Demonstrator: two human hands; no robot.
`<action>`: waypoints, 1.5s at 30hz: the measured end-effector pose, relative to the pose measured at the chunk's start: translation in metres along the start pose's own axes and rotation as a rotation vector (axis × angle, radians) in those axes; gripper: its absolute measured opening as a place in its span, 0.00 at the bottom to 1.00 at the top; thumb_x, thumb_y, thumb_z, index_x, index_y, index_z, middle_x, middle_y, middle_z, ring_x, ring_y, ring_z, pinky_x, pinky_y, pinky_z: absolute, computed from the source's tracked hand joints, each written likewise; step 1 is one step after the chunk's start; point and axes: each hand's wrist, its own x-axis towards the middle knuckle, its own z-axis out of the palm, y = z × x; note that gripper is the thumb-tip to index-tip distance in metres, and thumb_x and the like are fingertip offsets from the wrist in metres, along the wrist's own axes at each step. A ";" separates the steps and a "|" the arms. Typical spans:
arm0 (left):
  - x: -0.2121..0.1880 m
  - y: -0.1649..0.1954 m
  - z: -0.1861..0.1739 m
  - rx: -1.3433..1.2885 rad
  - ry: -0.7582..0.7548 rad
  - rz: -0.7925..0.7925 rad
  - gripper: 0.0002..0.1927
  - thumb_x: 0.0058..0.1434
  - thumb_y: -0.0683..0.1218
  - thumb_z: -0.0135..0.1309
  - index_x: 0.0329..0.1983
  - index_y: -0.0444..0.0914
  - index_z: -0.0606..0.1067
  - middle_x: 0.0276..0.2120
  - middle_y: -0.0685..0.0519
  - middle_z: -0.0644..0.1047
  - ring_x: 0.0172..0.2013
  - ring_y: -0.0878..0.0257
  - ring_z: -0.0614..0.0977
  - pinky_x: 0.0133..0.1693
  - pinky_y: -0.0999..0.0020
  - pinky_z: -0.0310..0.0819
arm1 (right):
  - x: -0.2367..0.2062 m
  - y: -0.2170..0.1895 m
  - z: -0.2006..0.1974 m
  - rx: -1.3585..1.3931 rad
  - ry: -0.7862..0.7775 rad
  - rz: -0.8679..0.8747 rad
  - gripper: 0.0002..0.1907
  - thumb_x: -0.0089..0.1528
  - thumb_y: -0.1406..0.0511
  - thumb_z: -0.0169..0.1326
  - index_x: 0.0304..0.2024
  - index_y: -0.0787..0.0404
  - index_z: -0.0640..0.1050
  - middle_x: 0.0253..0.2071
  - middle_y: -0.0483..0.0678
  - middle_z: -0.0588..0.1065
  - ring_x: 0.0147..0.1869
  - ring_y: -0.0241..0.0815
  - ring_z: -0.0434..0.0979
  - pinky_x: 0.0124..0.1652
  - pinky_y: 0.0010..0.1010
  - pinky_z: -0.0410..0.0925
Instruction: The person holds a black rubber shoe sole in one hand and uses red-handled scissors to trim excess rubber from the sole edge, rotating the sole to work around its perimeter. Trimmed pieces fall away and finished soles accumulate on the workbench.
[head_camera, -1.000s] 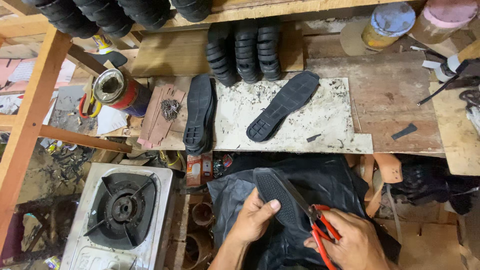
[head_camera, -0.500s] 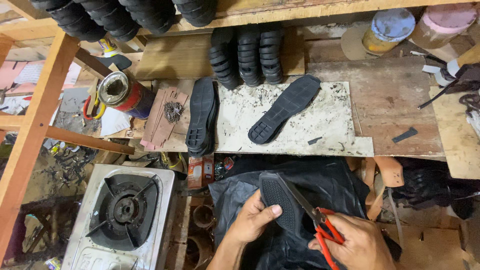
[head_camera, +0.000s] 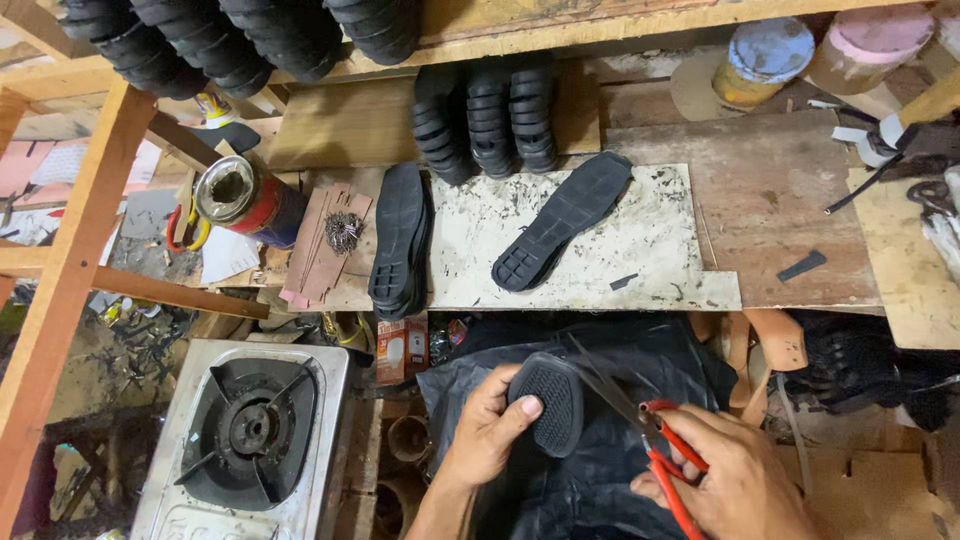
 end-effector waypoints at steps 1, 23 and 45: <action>-0.001 0.002 0.001 0.006 -0.007 -0.007 0.17 0.69 0.43 0.54 0.58 0.31 0.72 0.48 0.50 0.79 0.48 0.65 0.79 0.53 0.67 0.74 | 0.002 -0.004 0.000 -0.027 0.003 -0.014 0.38 0.38 0.56 0.78 0.49 0.57 0.80 0.32 0.43 0.79 0.31 0.40 0.81 0.34 0.31 0.73; -0.008 0.023 -0.004 0.211 -0.102 -0.069 0.14 0.69 0.43 0.55 0.55 0.31 0.75 0.44 0.52 0.80 0.44 0.67 0.79 0.48 0.70 0.75 | -0.004 0.009 -0.012 -0.019 -0.027 -0.203 0.37 0.39 0.50 0.79 0.47 0.55 0.82 0.37 0.44 0.83 0.36 0.45 0.85 0.35 0.32 0.74; -0.009 0.026 -0.001 0.290 -0.143 -0.053 0.15 0.68 0.45 0.56 0.53 0.31 0.76 0.47 0.51 0.80 0.47 0.67 0.79 0.51 0.69 0.75 | -0.008 0.025 -0.023 -0.128 -0.101 -0.139 0.40 0.37 0.49 0.79 0.50 0.53 0.82 0.35 0.42 0.83 0.33 0.43 0.84 0.32 0.32 0.74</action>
